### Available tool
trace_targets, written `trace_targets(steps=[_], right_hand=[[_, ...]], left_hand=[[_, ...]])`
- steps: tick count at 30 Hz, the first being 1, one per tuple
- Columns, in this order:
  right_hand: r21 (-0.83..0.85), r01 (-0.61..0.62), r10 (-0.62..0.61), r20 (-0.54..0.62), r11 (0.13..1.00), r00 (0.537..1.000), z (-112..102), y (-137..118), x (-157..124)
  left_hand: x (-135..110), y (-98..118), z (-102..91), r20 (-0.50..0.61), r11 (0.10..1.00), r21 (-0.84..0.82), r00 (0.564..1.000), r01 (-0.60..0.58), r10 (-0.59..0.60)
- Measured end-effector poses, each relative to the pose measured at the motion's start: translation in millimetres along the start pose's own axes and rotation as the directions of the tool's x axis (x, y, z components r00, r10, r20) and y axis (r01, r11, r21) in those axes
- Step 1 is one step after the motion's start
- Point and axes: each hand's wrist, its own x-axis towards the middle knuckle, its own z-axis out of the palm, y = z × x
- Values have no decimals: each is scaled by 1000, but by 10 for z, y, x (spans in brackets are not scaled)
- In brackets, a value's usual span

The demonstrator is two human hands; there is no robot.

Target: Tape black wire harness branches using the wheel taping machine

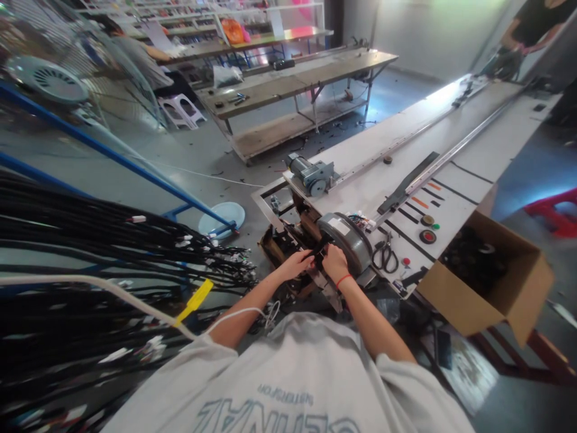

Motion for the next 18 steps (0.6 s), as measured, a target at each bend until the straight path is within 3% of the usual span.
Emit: trace_targets(steps=[4,10,14,18], right_hand=[[136,109,-106,-30,985,994,-17,102,-84],[388,171,-139,-108,906,984,-59,64,-175],[259,338,-318,-119,905,941,-133,-105,0],[59,505,-499,-85,861,862,-196,-117,64]], left_hand=[[-1,1,-15,13,1000,3,1000,-5,5],[-28,-39,39,92,999,13,995,-42,40],[-59,-87,125,133,995,44,988,-85,78],[-75,-57,162,125,998,1,991,-57,56]])
